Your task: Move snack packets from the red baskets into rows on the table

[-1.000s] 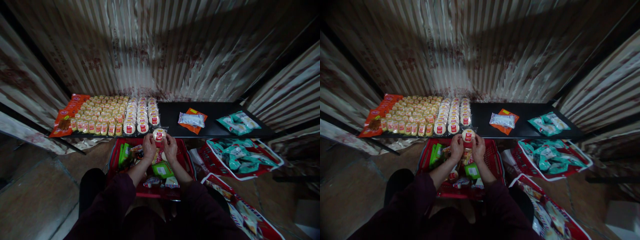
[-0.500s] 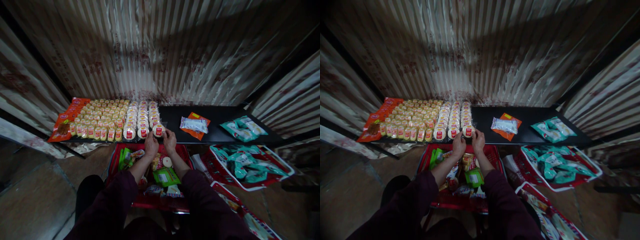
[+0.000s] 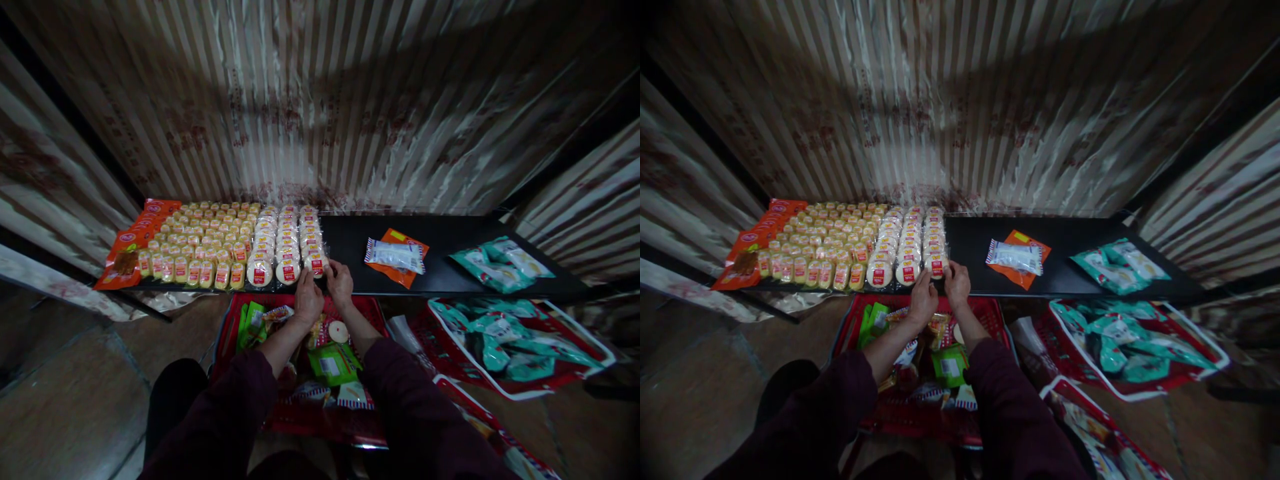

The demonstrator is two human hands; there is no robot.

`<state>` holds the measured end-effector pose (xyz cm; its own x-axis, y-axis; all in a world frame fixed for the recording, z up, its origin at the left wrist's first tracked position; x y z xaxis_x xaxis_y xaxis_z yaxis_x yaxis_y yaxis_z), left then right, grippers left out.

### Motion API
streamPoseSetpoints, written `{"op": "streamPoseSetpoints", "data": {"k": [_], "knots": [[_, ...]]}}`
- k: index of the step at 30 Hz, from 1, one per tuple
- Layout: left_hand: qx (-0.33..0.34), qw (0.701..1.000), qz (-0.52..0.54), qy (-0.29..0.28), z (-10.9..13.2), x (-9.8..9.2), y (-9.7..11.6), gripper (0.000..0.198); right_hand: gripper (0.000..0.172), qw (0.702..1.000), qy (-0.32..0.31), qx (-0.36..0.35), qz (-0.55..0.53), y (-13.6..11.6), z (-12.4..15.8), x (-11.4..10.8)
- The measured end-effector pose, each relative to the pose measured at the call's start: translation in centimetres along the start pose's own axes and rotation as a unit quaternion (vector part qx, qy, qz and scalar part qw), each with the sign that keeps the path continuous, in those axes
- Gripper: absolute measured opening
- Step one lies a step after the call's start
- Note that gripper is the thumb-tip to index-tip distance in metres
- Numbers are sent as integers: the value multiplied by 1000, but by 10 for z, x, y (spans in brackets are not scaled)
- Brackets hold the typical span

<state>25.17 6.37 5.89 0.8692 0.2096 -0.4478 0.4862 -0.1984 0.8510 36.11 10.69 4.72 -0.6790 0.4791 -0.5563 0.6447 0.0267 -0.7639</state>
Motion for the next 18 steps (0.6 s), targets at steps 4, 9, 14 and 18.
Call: {"op": "streamPoseSetpoints", "data": {"k": [4, 9, 14, 18], "knots": [[4, 1000, -16, -13, 1, 4, -3, 53, 40, 1000, -1, -6, 24, -1, 2, 2], [40, 998, -22, -34, 2, 5, -5, 57, 37, 998, -18, -6, 64, -3, 2, 1], [55, 997, -27, -54, -2, 7, -3, 60, 33, 999, -31, 3, 44, -7, 1, 1], [49, 996, -48, -58, -6, 7, -3, 60, 31, 998, -50, -4, 30, -8, 1, 5]]}}
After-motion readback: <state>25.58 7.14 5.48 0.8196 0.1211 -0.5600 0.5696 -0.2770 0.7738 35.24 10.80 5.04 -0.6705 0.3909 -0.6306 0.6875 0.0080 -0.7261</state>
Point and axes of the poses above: each hand's wrist, its own z-axis away from the middle knuckle, its own x-axis out of the palm, y = z × x, the point moved 1 cm from there along -z, towards the middle knuckle, and after that the axes turned 2 degrees about -z, right-handed, at the moved point
